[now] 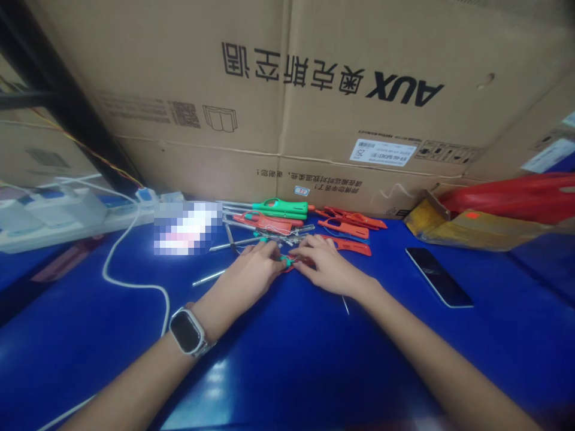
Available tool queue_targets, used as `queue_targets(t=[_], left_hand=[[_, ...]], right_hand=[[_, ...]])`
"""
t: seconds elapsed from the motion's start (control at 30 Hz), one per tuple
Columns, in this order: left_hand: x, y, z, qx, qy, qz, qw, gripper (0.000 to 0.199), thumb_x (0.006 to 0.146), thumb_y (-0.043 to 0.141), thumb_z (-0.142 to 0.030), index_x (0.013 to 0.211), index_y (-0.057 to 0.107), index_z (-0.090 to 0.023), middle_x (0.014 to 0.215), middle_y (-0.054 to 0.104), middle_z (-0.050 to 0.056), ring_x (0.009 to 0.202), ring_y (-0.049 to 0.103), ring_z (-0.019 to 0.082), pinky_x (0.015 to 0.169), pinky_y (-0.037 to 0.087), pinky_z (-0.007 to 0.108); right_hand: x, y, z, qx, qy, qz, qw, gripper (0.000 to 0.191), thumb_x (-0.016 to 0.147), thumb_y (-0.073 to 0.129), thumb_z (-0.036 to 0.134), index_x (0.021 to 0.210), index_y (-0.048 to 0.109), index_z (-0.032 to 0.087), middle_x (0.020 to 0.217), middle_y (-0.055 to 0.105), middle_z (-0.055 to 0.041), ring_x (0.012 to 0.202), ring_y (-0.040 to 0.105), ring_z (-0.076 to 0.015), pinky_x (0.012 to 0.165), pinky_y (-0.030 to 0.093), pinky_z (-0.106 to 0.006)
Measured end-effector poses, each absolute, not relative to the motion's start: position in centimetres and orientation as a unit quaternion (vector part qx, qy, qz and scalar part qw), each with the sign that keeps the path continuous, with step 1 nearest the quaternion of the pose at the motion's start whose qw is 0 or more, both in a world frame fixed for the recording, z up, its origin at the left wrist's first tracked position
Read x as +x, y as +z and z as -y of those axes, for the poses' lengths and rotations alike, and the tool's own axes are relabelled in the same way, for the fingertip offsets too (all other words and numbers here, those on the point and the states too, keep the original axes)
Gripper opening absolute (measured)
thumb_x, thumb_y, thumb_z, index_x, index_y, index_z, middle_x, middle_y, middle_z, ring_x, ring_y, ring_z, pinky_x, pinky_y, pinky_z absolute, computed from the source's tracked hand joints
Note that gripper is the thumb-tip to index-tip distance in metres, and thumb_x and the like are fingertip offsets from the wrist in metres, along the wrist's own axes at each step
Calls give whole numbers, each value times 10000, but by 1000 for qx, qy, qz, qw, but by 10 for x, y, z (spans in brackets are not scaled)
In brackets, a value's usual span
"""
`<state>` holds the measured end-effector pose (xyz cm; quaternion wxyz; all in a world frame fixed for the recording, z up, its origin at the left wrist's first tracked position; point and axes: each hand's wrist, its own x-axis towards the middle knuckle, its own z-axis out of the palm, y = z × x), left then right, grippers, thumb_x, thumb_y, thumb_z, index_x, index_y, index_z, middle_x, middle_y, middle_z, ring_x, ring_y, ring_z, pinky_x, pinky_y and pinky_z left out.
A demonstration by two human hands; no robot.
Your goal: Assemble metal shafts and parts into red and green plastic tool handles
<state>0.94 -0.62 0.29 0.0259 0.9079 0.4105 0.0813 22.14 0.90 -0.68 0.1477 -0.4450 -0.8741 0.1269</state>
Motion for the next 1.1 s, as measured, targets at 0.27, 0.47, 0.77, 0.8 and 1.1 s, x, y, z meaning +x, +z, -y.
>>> queue_targets(t=[0.27, 0.47, 0.77, 0.8, 1.1], left_hand=[[14, -4, 20, 935, 72, -343, -59, 237, 945, 520, -95, 1048, 726, -150, 1098, 620, 113, 1051, 586, 268, 919, 463, 417], [1, -11, 17, 939, 115, -321, -47, 289, 1013, 436, -206, 1068, 718, -170, 1082, 596, 100, 1029, 564, 255, 875, 453, 409], [-9, -7, 13, 926, 154, -341, 45, 275, 987, 498, -268, 1141, 725, -240, 1045, 543, 90, 1002, 516, 246, 873, 458, 405], [-9, -7, 12, 925, 156, -342, 46, 272, 984, 504, -272, 1129, 732, -242, 1044, 538, 93, 1005, 512, 251, 875, 456, 413], [-20, -2, 1, 891, 225, -383, 90, 214, 912, 580, -263, 1083, 695, -204, 1130, 557, 91, 1044, 525, 252, 930, 461, 426]], right_hand=[[221, -11, 3, -432, 175, 868, 170, 347, 949, 556, 213, 1285, 641, 208, 1080, 541, -96, 1075, 503, -242, 983, 434, -431], [220, -12, 3, -446, 210, 851, 182, 351, 910, 646, 262, 1255, 668, 200, 1057, 538, -83, 1045, 524, -231, 985, 439, -422], [215, -13, 15, -442, 90, 871, 194, 416, 938, 608, 351, 1345, 607, 267, 1119, 582, -93, 1065, 519, -254, 954, 376, -446], [213, -11, 16, -433, 78, 878, 191, 400, 950, 589, 345, 1343, 608, 274, 1132, 584, -97, 1079, 516, -256, 951, 372, -443], [210, -8, 18, -412, 22, 900, 141, 305, 1005, 500, 330, 1240, 687, 281, 1149, 606, -108, 1089, 497, -262, 900, 343, -417]])
